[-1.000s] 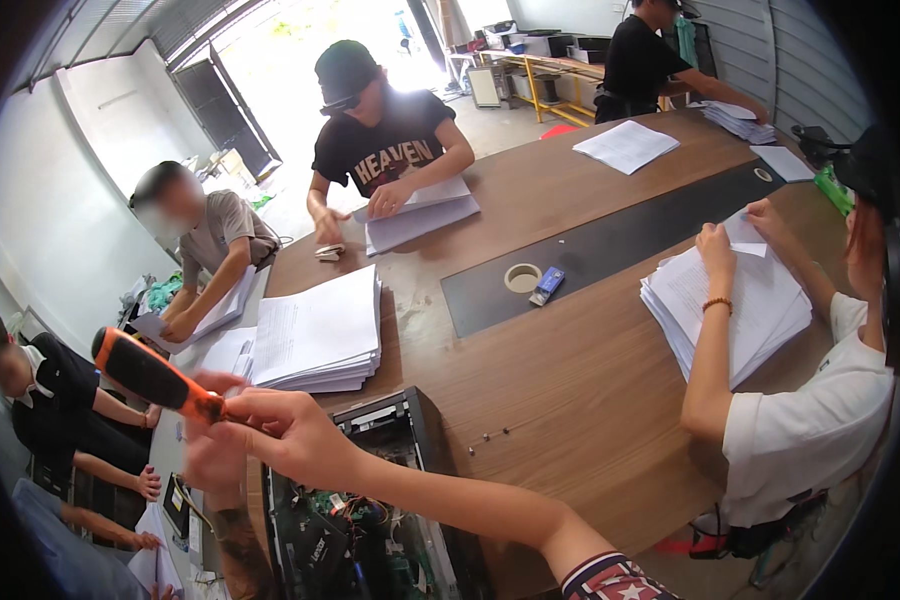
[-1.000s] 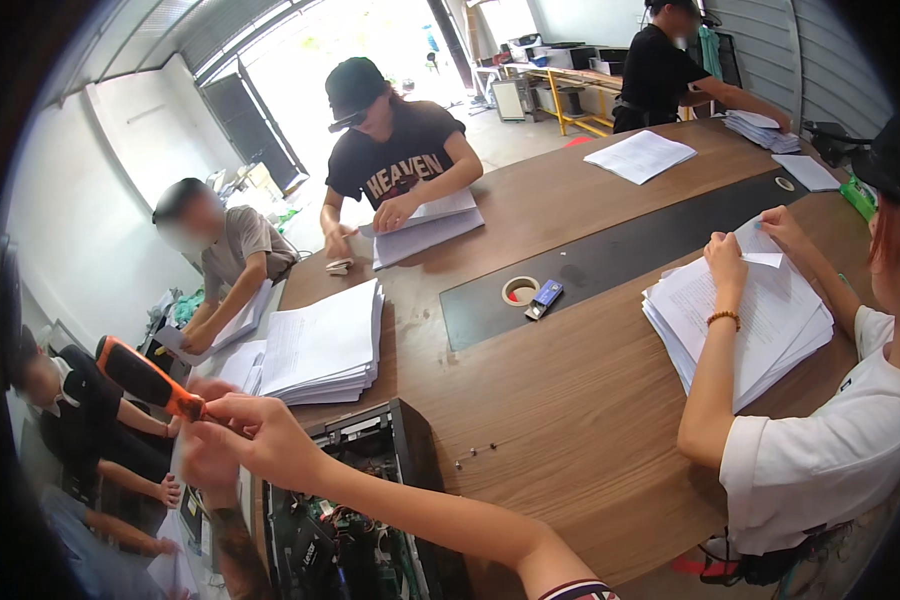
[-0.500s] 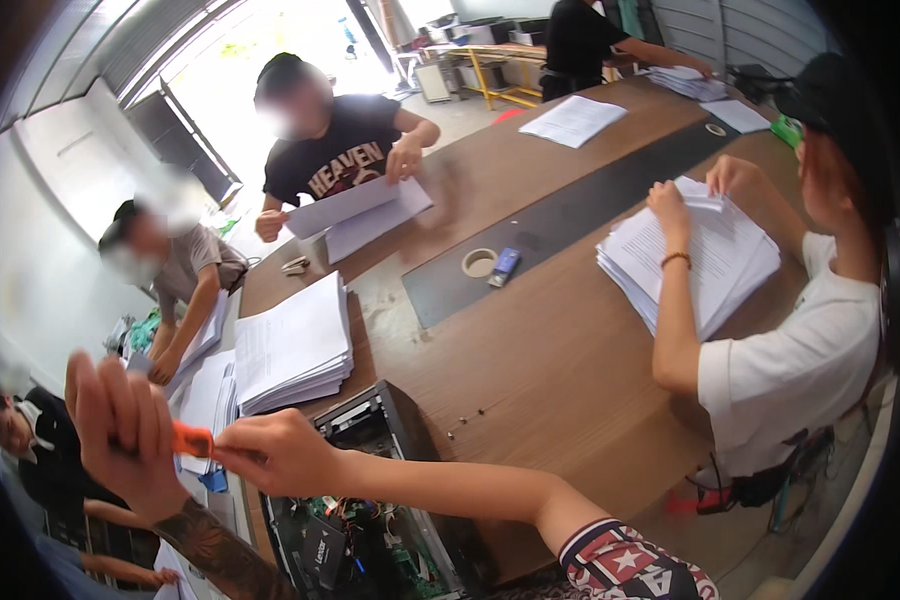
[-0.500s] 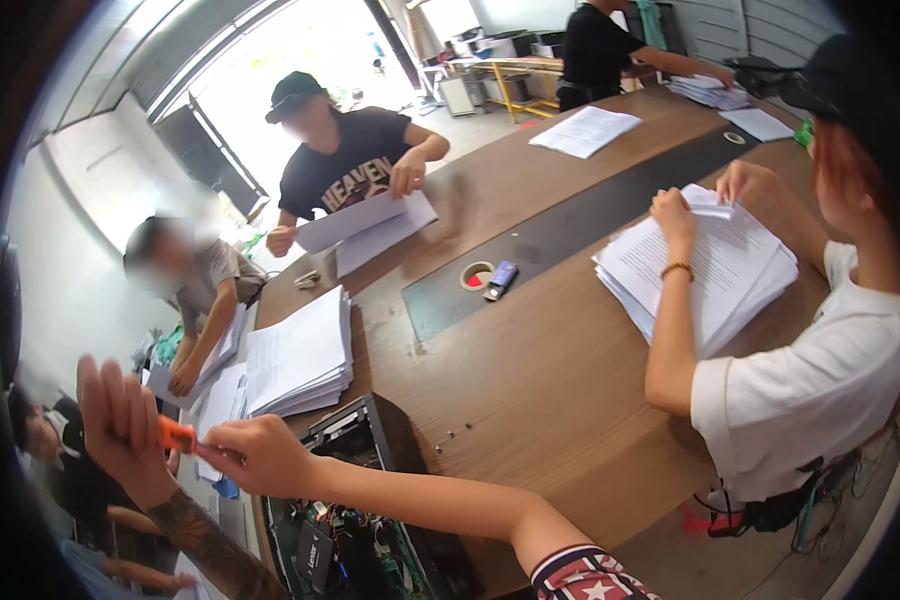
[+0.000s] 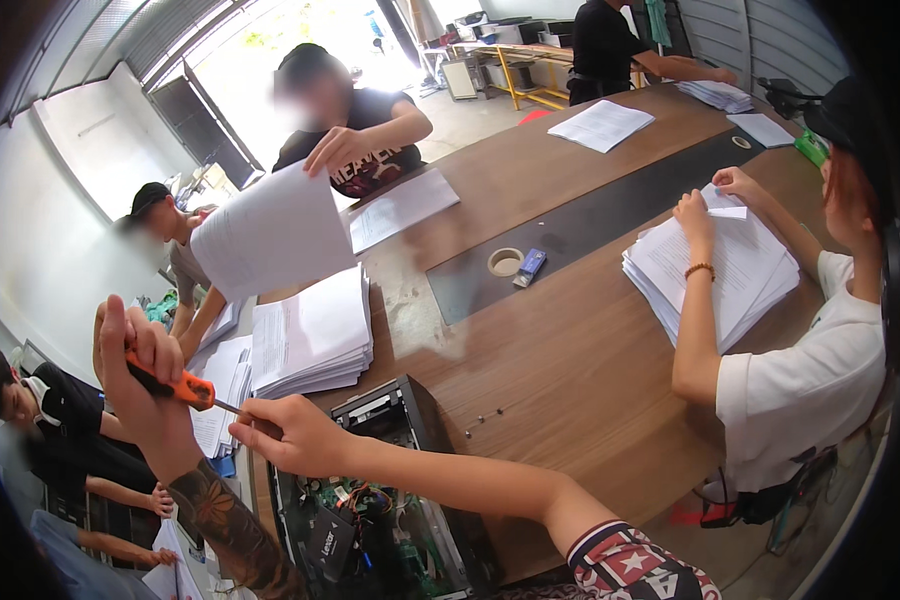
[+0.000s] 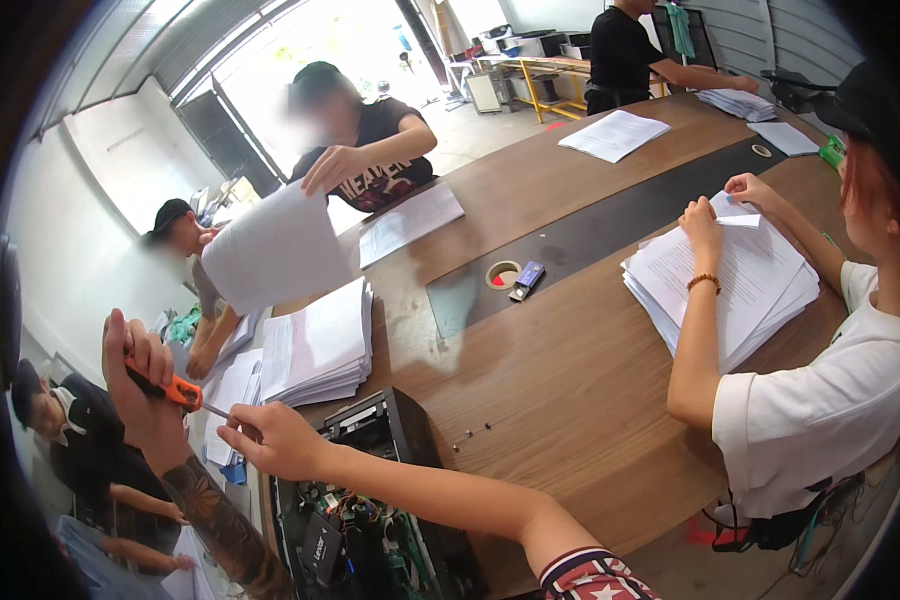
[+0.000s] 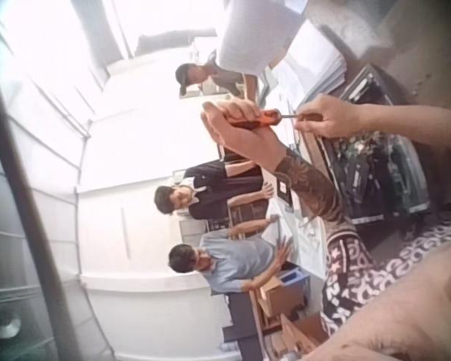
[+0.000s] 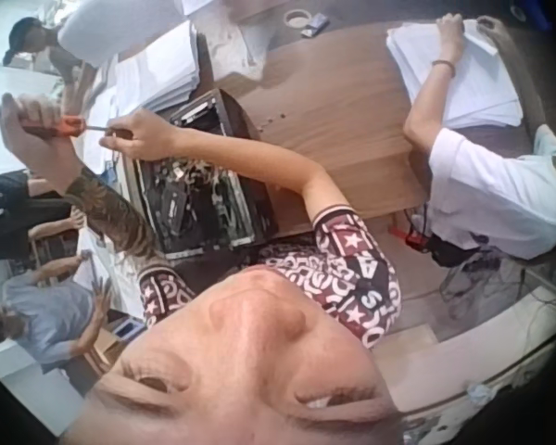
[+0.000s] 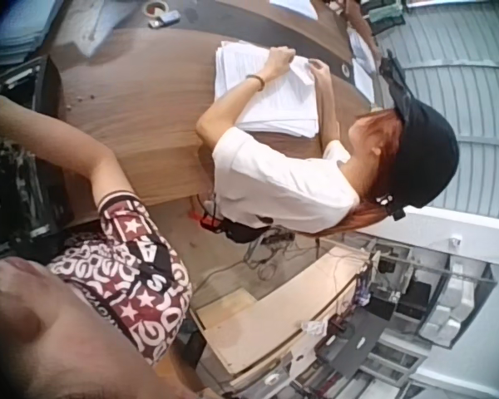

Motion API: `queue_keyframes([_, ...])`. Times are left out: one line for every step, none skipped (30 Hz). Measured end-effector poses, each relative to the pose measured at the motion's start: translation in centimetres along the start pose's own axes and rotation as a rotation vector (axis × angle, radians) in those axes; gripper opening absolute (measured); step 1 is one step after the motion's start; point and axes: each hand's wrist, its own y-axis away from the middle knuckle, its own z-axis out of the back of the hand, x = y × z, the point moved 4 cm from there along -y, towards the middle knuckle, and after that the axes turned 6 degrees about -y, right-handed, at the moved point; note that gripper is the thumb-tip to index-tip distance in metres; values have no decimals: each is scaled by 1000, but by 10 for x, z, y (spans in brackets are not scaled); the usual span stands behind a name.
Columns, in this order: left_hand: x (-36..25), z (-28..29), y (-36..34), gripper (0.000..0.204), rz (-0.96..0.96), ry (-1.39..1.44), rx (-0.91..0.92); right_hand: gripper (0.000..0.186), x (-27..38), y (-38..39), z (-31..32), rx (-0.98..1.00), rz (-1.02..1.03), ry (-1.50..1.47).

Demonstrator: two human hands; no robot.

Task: The person uses a screwdriver to work on the internal components of an open computer tower while others work at the same table.

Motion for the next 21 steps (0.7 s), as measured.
queue_keyframes([-3,2,-1,29,-30,-53,-51,30,1,0,-2,38,-64,-4])
queue_keyframes([-7,4,0,29,-60,-106,-101,30,2,0,-6,44,-63,-14])
queue_keyframes([-11,3,1,29,-64,-115,-105,30,4,-1,-9,38,-42,-21])
queue_keyframes([-11,1,3,29,-69,-136,-120,31,5,0,-7,25,-26,-17])
queue_keyframes([-10,0,4,29,-74,-157,-134,31,5,0,-4,23,-29,-15])
queue_keyframes([-9,1,5,29,-70,-155,-134,31,5,0,-1,29,-45,7])
queue_keyframes([-8,1,7,25,-69,-166,-59,31,4,0,1,34,-62,30])
queue_keyframes([-8,0,10,24,-69,-180,15,31,4,1,2,31,-65,30])
queue_keyframes([-8,0,14,24,-64,-179,17,30,3,1,3,11,-58,17])
queue_keyframes([-12,0,18,27,-52,-139,28,28,4,0,2,-1,-45,1])
queue_keyframes([-14,2,23,35,-40,-98,39,28,5,0,1,3,-42,-1])
queue_keyframes([-16,7,28,35,-44,-100,38,28,5,0,-2,19,-42,-11])
queue_keyframes([-15,10,33,42,-61,-99,49,28,6,1,-1,29,-41,-12])
queue_keyframes([-15,14,37,51,-79,-100,60,28,5,1,0,26,-37,-5])
queue_keyframes([-23,21,40,53,-101,-116,73,27,6,1,-6,45,1,-7])
queue_keyframes([-32,24,44,53,-105,-127,70,26,9,1,-12,65,41,-10])
queue_keyframes([-35,27,47,52,-123,-207,41,26,7,2,-12,66,35,-6])
queue_keyframes([-36,31,48,52,-141,-289,12,26,7,2,-11,70,55,17])
queue_keyframes([-28,34,48,52,-135,-285,11,25,8,3,-9,71,75,41])
queue_keyframes([-19,42,47,56,-178,-322,-37,25,8,3,-5,69,68,44])
queue_keyframes([-12,47,48,60,-221,-358,-85,25,9,4,-1,85,37,64])
